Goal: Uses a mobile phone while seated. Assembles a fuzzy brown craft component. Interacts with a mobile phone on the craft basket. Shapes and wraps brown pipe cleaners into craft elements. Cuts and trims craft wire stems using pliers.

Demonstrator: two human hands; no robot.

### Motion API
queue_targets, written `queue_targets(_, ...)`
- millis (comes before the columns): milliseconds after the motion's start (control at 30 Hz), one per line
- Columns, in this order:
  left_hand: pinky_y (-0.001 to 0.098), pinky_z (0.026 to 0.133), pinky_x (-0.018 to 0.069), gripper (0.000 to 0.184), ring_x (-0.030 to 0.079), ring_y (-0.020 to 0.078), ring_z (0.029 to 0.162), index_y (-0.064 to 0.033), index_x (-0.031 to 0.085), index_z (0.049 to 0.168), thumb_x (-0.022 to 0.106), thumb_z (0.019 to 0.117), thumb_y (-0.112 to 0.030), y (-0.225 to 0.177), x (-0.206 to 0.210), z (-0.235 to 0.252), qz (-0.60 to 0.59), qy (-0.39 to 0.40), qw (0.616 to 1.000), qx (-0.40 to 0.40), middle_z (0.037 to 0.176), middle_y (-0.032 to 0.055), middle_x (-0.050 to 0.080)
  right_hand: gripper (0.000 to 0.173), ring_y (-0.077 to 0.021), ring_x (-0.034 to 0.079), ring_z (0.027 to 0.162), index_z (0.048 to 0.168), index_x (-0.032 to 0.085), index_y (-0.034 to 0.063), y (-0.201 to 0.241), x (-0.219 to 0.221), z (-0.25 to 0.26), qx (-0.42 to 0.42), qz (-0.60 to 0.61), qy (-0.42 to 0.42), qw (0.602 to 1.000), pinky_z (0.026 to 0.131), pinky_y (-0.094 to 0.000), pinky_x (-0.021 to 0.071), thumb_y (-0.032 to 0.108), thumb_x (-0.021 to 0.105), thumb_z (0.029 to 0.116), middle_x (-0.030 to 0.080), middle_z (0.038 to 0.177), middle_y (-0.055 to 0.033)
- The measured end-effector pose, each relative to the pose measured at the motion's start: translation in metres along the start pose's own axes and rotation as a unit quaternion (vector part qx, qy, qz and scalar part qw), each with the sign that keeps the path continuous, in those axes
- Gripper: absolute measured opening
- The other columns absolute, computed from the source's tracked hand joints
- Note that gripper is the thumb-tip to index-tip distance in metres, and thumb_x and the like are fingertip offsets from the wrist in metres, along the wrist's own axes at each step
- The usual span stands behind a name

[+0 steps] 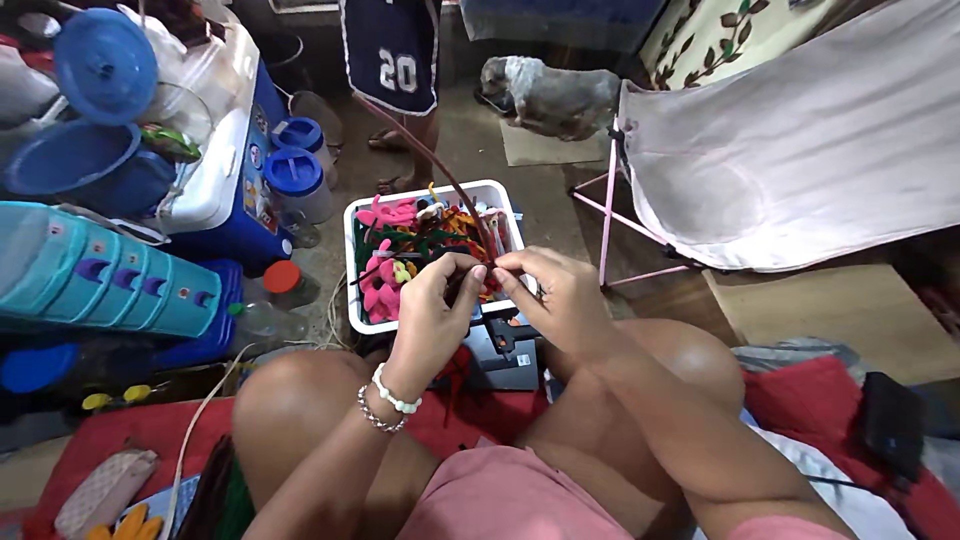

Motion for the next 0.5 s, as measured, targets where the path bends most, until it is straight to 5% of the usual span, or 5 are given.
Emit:
queue_targets(233, 0.0159, 0.068, 0.0547, 0.011, 0.065, -0.0005, 0.073, -0.0029, 0.068, 0.102, 0.06, 0.1018, -0.011, -0.001, 0.0, -0.002, 0.0, -0.017, 1.0, 0.005, 0.083, -0.0014, 0.07, 0.015, -0.0164, 0.07, 0.095, 0.098, 0.076, 0.0029, 0.01, 0.004, -0.001, -0.048, -0.01, 0.002, 0.999, 0.088, -0.0303, 0.0569, 0.012, 0.064, 0.0978, 0.074, 0.097, -0.0087)
queue_targets(500, 0.0167, 0.068, 0.055, 0.013, 0.064, 0.0002, 0.072, -0.0022, 0.069, 0.102, 0.061, 0.101, -0.012, 0.003, -0.001, 0.0, 0.017, -0.021, 1.0, -0.006, 0.085, 0.0001, 0.069, 0.017, -0.0238, 0.07, 0.097, 0.103, 0.076, 0.0065, 0.019, 0.009, -0.002, -0.1, -0.115, 0.006, 0.988, 0.097, -0.0443, 0.0515, 0.008, 0.059, 0.1011, 0.074, 0.099, -0.0107)
Point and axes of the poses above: each hand's wrist, its own z-axis towards the middle knuckle, its own x-axis out of the palm, y = z × x, the point moved 9 cm from there along z, towards the middle knuckle
